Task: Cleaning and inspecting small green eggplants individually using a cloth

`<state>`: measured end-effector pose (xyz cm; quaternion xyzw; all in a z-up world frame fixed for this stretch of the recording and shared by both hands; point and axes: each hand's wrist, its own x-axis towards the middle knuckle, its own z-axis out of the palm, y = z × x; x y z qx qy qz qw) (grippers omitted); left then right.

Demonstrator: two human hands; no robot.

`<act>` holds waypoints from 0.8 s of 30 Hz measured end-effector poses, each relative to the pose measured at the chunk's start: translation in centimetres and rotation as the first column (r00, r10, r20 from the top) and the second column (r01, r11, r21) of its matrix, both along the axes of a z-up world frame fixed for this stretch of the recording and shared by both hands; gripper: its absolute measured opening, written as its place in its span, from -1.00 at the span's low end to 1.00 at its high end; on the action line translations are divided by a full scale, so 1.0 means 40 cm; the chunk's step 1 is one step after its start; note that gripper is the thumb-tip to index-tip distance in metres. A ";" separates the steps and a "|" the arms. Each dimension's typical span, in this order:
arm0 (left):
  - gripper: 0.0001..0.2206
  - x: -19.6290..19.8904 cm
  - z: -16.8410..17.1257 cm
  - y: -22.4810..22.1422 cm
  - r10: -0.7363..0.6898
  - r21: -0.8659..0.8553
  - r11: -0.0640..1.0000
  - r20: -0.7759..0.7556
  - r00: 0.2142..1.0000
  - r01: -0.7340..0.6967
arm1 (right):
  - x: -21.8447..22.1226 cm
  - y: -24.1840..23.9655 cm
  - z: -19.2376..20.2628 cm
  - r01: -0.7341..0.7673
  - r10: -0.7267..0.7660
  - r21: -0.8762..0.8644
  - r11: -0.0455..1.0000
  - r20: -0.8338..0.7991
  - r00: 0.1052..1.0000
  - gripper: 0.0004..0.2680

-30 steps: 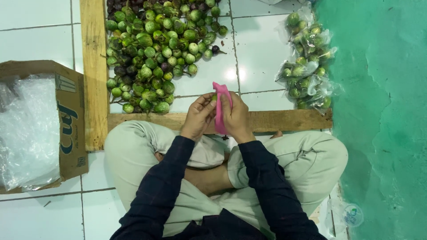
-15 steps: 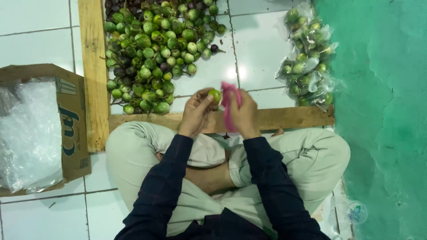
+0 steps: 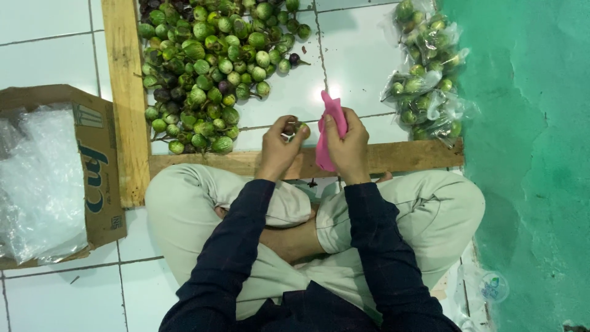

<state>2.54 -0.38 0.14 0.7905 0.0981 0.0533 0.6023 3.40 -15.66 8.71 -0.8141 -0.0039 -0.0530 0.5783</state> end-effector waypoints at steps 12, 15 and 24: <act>-0.66 0.042 -0.175 -0.047 -0.218 0.509 0.790 -0.285 0.933 0.340 | 0.008 -0.013 -0.049 0.016 -0.016 -0.011 1.000 0.002 1.000 -0.82; -0.62 0.020 -0.146 -0.046 -0.230 0.549 0.754 -0.294 0.928 0.361 | 0.010 -0.015 -0.045 0.044 -0.044 -0.003 0.999 -0.005 0.999 -0.82; -0.73 -0.003 -0.262 -0.053 -0.255 0.692 0.707 0.054 0.965 0.148 | 0.017 -0.035 -0.025 0.072 -0.074 0.072 0.995 0.031 0.997 -0.82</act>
